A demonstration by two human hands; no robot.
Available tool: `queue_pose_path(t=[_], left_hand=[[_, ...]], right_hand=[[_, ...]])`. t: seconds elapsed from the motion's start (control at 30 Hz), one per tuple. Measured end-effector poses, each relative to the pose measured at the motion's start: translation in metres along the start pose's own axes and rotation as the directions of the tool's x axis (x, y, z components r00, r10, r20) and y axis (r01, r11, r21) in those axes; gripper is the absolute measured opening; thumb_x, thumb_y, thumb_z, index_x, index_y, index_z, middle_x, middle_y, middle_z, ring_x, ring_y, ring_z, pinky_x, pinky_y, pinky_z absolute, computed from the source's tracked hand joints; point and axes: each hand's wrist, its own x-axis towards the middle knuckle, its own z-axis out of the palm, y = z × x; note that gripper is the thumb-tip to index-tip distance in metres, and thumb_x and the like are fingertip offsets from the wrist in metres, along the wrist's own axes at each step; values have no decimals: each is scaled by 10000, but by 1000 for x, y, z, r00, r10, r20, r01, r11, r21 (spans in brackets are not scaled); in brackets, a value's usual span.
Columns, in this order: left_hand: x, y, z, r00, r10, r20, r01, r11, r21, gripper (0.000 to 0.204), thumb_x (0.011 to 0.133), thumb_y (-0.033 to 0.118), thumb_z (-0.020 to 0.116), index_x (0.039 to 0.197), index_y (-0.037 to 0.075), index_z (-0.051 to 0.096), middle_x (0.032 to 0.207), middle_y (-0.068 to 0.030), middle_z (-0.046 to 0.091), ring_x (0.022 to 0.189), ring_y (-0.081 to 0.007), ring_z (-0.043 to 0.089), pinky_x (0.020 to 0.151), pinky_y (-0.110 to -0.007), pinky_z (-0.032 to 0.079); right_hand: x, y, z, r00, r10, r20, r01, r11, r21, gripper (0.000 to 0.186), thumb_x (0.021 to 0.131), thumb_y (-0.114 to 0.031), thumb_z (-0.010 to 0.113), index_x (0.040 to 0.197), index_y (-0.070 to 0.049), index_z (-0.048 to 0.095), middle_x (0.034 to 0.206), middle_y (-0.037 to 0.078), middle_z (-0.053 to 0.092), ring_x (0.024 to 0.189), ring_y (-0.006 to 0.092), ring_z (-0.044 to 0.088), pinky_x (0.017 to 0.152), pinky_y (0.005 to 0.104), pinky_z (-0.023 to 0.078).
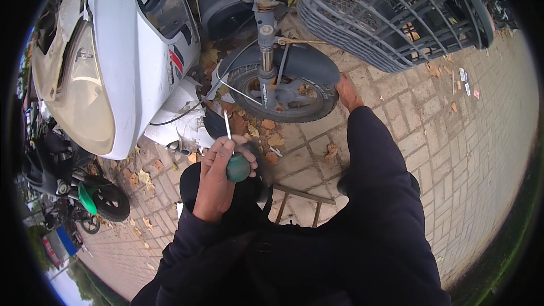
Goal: The person uses a screwdriver to tighten bolts on the front wheel and handlebar area of a bicycle. They adjust the front wheel alignment and then work on the handlebar stem and basket attachment, repeatedly turning the screwdriver to secure components.
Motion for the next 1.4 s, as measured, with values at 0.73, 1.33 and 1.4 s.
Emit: queue_pose_path(t=[0.73, 1.33, 1.4], left_hand=[[-1, 9, -8, 997, -81, 10, 81, 995, -54, 293, 1077, 283, 484, 1156, 30, 610, 868, -81, 655, 786, -164, 637, 694, -311, 527], [-28, 10, -30, 991, 134, -6, -135, 988, -73, 391, 1063, 289, 480, 1296, -16, 550, 1004, -138, 665, 895, -231, 657, 763, -353, 560], [-31, 12, -35, 991, 134, -13, -135, 990, -44, 396, 1064, 297, 480, 1304, -10, 550, 1013, -138, 662, 906, -231, 658, 772, -355, 563]], right_hand=[[30, -19, 31, 771, 611, 180, -408, 257, 876, 720, 1059, -564, 367, 1421, 41, 518, 1445, 120, 543, 1291, 213, 506, 1101, 319, 361], [-93, -265, -64, 595, 641, 484, -760, 254, 598, 163, 997, -218, 635, 962, -61, 660, 763, 10, 619, 544, 91, 481, 475, 281, 391], [-88, -283, -102, 739, 567, 362, -619, 361, 697, 171, 1009, -208, 607, 1081, -67, 671, 876, 30, 681, 734, 108, 598, 685, 264, 495]])
